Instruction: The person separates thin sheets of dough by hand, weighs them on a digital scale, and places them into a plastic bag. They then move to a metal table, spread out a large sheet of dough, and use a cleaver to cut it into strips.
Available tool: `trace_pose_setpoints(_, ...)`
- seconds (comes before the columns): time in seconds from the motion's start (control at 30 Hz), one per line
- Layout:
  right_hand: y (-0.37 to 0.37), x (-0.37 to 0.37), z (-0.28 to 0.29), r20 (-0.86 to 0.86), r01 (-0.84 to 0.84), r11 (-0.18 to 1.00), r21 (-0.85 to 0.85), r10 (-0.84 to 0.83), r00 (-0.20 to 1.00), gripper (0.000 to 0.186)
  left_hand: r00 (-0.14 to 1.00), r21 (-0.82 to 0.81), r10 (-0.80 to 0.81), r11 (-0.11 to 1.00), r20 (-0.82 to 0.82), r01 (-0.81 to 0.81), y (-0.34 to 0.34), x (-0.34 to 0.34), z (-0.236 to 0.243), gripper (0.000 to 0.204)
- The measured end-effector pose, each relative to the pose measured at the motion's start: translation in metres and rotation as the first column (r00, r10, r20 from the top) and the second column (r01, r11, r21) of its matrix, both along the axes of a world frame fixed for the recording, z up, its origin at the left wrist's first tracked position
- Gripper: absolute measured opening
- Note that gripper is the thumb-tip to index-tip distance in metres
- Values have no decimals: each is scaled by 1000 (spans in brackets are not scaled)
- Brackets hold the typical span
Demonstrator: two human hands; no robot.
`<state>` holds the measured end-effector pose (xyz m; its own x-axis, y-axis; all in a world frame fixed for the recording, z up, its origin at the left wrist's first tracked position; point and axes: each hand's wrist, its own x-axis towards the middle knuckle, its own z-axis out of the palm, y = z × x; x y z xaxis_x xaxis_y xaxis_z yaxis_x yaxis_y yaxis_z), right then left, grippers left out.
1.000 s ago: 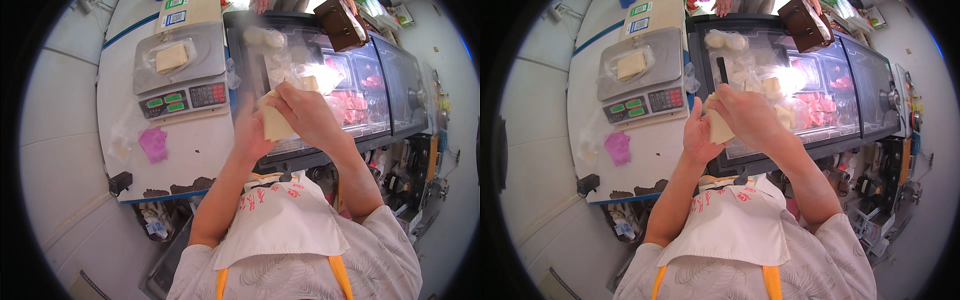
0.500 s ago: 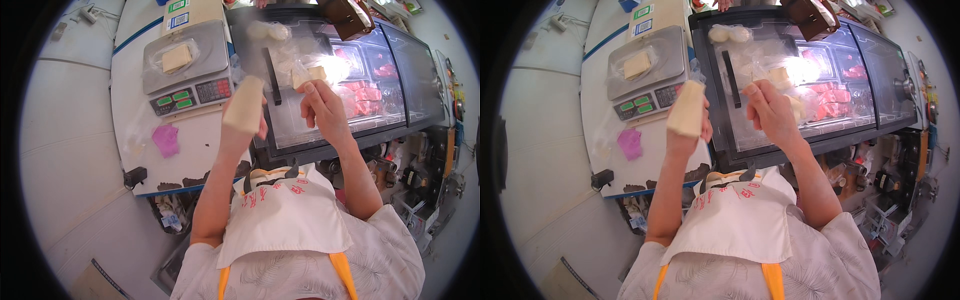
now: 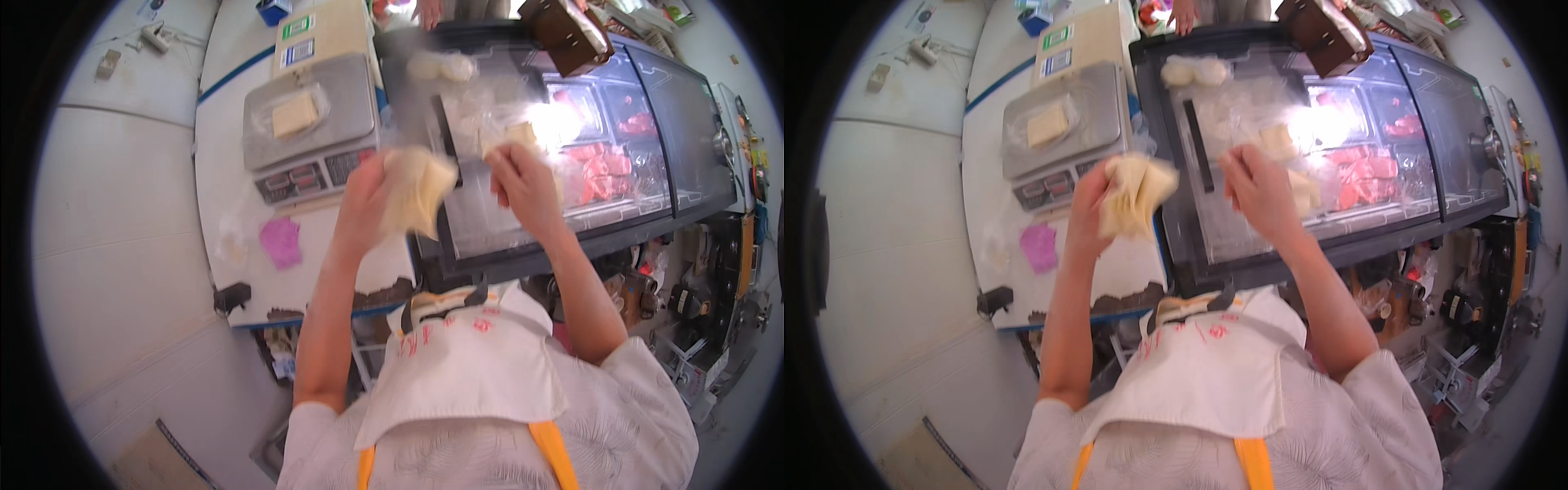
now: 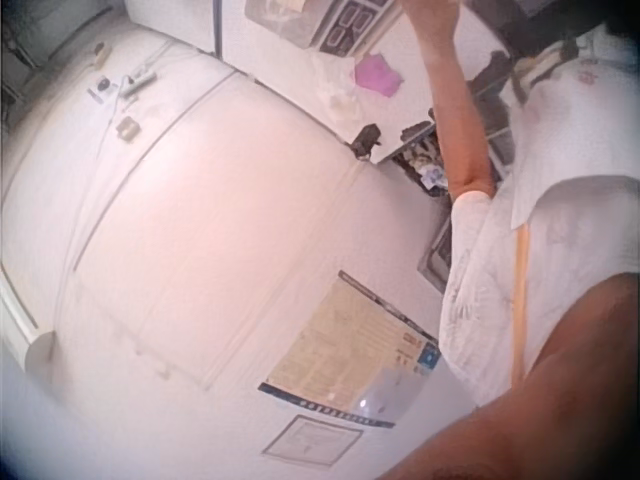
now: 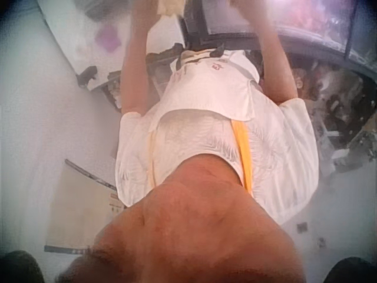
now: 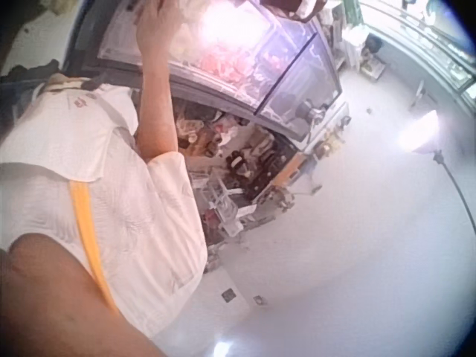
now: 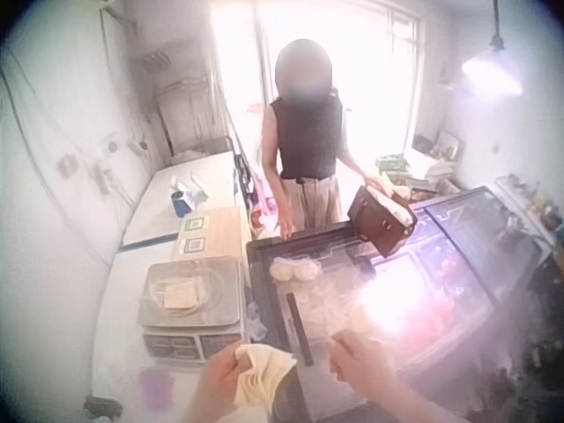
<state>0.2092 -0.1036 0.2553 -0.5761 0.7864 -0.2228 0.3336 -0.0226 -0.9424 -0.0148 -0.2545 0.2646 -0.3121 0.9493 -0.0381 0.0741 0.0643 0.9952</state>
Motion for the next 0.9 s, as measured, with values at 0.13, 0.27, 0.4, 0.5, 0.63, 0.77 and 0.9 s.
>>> trace_pose_setpoints(0.13,28,-51,12,-309,-128,982,142,167,936,33,892,-136,-97,990,-443,40,2,3,44,28)
trace_pose_setpoints(0.27,18,-84,21,-597,-614,787,-55,467,652,47,780,-148,-151,986,-607,76,-3,3,57,33)
trace_pose_setpoints(0.4,17,-109,12,-521,-832,509,-221,659,542,56,836,-122,25,986,-548,-110,-24,-12,49,32)
trace_pose_setpoints(0.5,13,-132,16,-372,-827,488,-280,739,562,56,886,-211,123,948,-447,-238,-35,-30,29,30)
trace_pose_setpoints(0.63,10,-176,35,69,-798,561,-222,825,561,46,858,-157,383,877,-341,-454,-39,-62,7,38)
trace_pose_setpoints(0.77,-16,-213,73,-176,-629,715,-304,607,775,38,394,-129,294,911,871,-393,-38,-98,-26,63)
trace_pose_setpoints(0.9,-20,-247,40,-119,-496,833,-244,482,868,38,47,99,-87,892,995,-441,-31,-111,-50,77)
